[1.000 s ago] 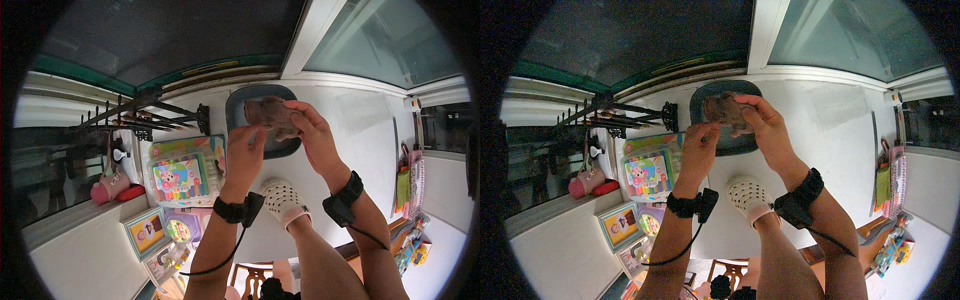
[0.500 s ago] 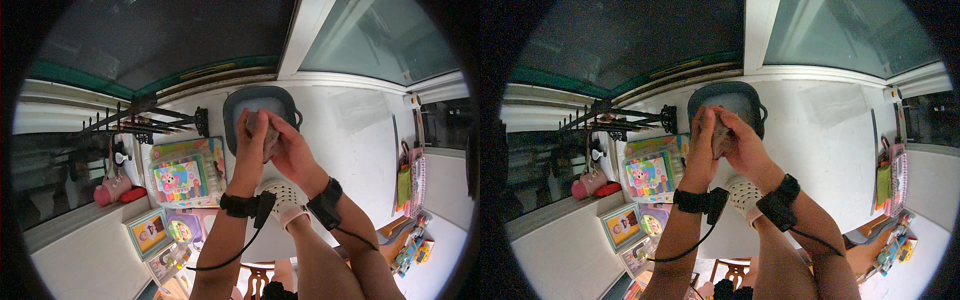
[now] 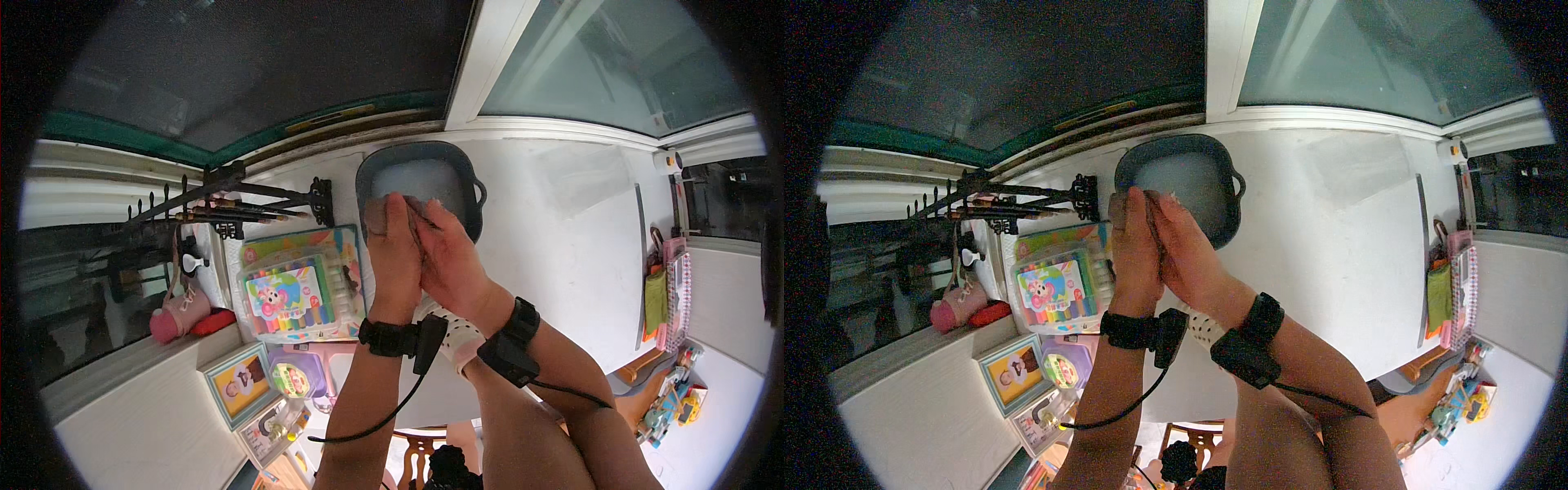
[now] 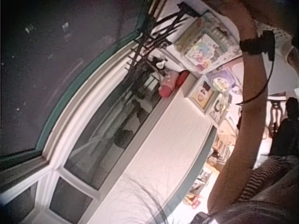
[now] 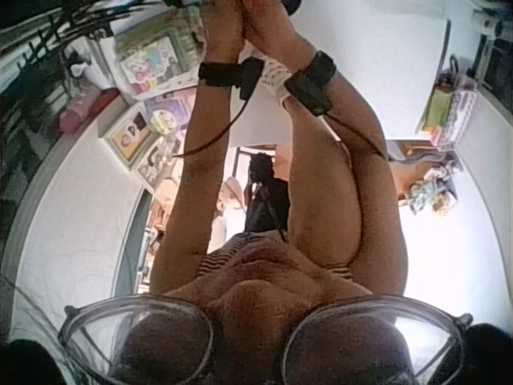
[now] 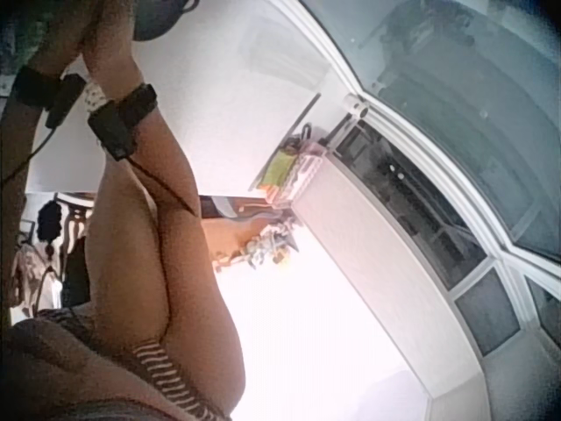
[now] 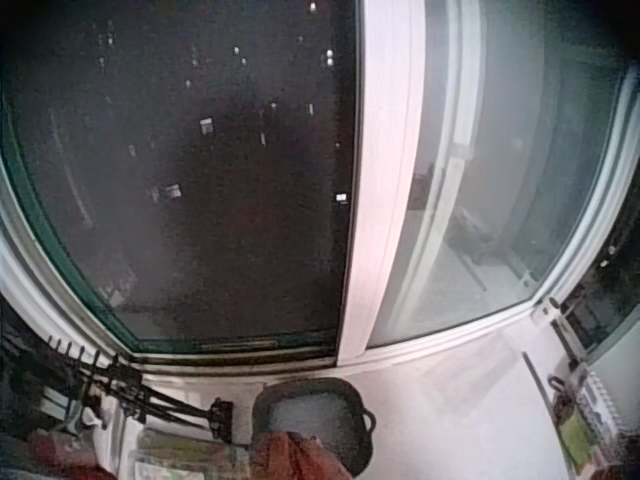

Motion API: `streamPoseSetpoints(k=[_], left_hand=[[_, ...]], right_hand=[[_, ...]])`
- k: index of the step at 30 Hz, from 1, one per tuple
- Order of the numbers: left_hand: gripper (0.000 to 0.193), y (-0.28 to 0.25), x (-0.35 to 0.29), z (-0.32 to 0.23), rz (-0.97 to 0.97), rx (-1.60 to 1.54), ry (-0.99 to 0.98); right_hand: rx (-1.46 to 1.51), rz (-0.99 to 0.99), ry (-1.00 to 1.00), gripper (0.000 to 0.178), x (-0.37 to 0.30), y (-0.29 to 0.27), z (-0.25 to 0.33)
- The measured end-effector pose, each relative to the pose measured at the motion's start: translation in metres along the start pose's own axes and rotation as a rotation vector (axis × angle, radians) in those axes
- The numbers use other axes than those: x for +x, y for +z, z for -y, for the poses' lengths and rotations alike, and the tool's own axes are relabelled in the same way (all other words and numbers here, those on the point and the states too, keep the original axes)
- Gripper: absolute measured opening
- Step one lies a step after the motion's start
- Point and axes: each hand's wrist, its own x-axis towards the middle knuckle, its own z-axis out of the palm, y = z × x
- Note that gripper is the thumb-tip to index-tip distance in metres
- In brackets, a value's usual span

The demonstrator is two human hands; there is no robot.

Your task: The person is washing a cloth in a basin and using it to clean a window track and frame.

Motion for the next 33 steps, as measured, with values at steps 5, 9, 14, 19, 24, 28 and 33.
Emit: streamPoseSetpoints(k=[5, 9, 14, 19, 24, 28, 33], left_hand=[[0.051, 0.011, -0.001, -0.01, -0.048, 0.023, -0.126], [0.052, -0.001, 0.006, 0.009, 0.007, -0.177, -0.137], [0.053, -0.022, 0.013, 0.006, 0.14, -0.401, -0.167], [0.06, -0.033, 0.007, -0.015, 0.073, -0.917, -0.277], [0.061, -0.027, 0.001, -0.001, 0.269, -0.882, -0.332], [0.055, -0.025, -0.007, 0.033, 0.703, -1.138, -0.368], [0.042, -0.007, -0.024, 0.026, 0.097, -0.586, -0.27]], right_hand=[[-0.068, 0.048, 0.017, 0.074, -0.005, 0.006, 0.012], [0.0, 0.11, 0.073, 0.076, -0.006, -0.003, 0.015], [0.112, 0.103, -0.009, 0.074, -0.02, -0.015, 0.027], [0.09, -0.137, -0.147, 0.057, -0.029, -0.037, 0.042], [0.199, 0.025, -0.094, 0.052, -0.025, -0.036, 0.047], [0.251, 0.088, 0.014, 0.043, -0.011, -0.047, 0.011], [0.092, 0.002, -0.017, 0.038, -0.022, -0.037, 0.007]])
